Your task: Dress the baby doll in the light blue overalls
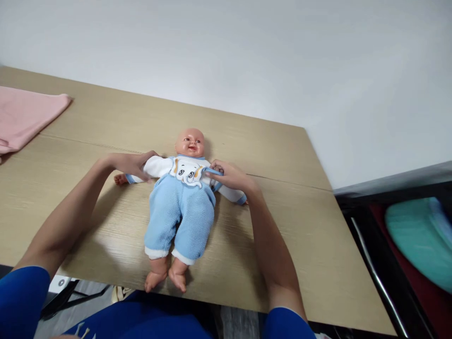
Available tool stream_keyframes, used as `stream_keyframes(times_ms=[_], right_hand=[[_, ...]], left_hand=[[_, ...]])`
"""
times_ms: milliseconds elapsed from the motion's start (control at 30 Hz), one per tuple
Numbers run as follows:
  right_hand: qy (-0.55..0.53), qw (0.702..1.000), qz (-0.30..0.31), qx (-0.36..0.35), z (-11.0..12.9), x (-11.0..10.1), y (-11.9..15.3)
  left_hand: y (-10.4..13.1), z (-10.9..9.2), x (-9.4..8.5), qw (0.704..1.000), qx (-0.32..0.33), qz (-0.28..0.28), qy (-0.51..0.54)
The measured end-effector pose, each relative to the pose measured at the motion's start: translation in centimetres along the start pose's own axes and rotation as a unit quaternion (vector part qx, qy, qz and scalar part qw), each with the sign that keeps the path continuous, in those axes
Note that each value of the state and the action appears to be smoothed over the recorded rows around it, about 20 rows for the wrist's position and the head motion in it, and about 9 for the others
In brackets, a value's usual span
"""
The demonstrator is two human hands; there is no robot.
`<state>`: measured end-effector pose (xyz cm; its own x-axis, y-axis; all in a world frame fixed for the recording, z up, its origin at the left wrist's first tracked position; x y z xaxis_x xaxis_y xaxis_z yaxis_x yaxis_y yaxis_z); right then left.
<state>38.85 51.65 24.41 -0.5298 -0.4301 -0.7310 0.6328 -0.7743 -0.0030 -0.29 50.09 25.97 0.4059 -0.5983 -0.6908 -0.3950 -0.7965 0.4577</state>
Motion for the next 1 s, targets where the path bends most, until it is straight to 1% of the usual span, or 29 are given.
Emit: stream_keyframes(times_ms=[67, 133, 200, 267, 333, 400, 433, 467, 500, 567, 600, 633, 667, 733, 800, 833, 867, 933, 1000], right_hand=[[-0.008, 1.000, -0.025, 0.010, -0.8, 0.4, 0.6], [-0.029, 0.998, -0.045, 0.015, -1.7, 0.7, 0.9], [-0.055, 0.997, -0.053, 0.013, -2.4, 1.0, 0.9], [-0.069, 0.996, -0.055, 0.009, -2.8, 1.1, 0.7], [-0.056, 0.997, -0.058, 0.004, -2.9, 1.1, 0.7], [-0.022, 0.997, -0.074, -0.007, -2.9, 0.9, 1.5], [-0.002, 0.996, -0.091, -0.018, -2.8, 0.8, 2.2], [0.019, 0.993, -0.113, -0.030, -2.7, 0.8, 3.2], [0.041, 0.989, -0.137, -0.043, -2.6, 0.7, 4.4], [0.084, 0.978, -0.182, -0.052, -2.7, 0.7, 7.6], [0.102, 0.974, -0.197, -0.047, -2.9, 0.8, 9.3], [0.114, 0.971, -0.208, -0.036, -3.2, 1.0, 11.1], [0.121, 0.969, -0.214, -0.023, -3.5, 1.2, 12.7], [0.117, 0.968, -0.223, 0.003, -4.2, 1.8, 15.3], [0.098, 0.966, -0.238, 0.026, -4.9, 2.3, 16.8], [0.081, 0.965, -0.248, 0.037, -5.1, 2.5, 17.1], [0.060, 0.963, -0.257, 0.048, -5.3, 2.7, 17.3], [0.009, 0.959, -0.275, 0.061, -5.5, 2.9, 17.1], [-0.054, 0.952, -0.294, 0.062, -5.5, 2.9, 16.5]], left_hand=[[0.9, 1.1, -0.2, 0.997, -0.069, 0.034, -0.020], [1.8, 2.3, -0.3, 0.986, -0.147, 0.077, -0.019], [2.3, 2.9, -0.3, 0.976, -0.191, 0.106, -0.015], [2.5, 2.9, -0.3, 0.976, -0.193, 0.101, -0.025], [2.4, 2.6, -0.4, 0.978, -0.186, 0.087, -0.043], [2.6, 2.3, -0.6, 0.976, -0.192, 0.082, -0.060], [2.8, 2.2, -0.9, 0.975, -0.197, 0.072, -0.073], [3.1, 1.9, -1.3, 0.975, -0.196, 0.047, -0.091], [3.5, 1.5, -1.8, 0.976, -0.187, 0.010, -0.114], [4.4, 0.0, -2.7, 0.973, -0.145, -0.081, -0.159], [4.9, -1.2, -2.8, 0.970, -0.111, -0.125, -0.174], [5.3, -2.7, -2.6, 0.968, -0.072, -0.157, -0.183], [5.5, -4.5, -2.0, 0.966, -0.027, -0.179, -0.186], [5.2, -8.6, -0.1, 0.959, 0.083, -0.203, -0.179], [3.6, -12.7, 2.6, 0.947, 0.191, -0.199, -0.166], [2.3, -14.4, 4.1, 0.939, 0.230, -0.194, -0.168], [0.7, -15.8, 5.5, 0.931, 0.250, -0.193, -0.181], [-2.7, -17.6, 7.7, 0.919, 0.255, -0.204, -0.220], [-5.5, -18.3, 9.1, 0.913, 0.241, -0.224, -0.241]])
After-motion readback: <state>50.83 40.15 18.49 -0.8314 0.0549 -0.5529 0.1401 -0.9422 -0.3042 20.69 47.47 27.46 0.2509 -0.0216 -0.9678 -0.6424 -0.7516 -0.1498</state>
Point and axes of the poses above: each hand's wrist, its own y-axis away from the middle knuckle, its own x-axis out of the palm, z = x × y, the point moved 4 cm from there along -y, towards the middle knuckle, and after that the axes turned 9 degrees about -x, right-handed, at the moved point
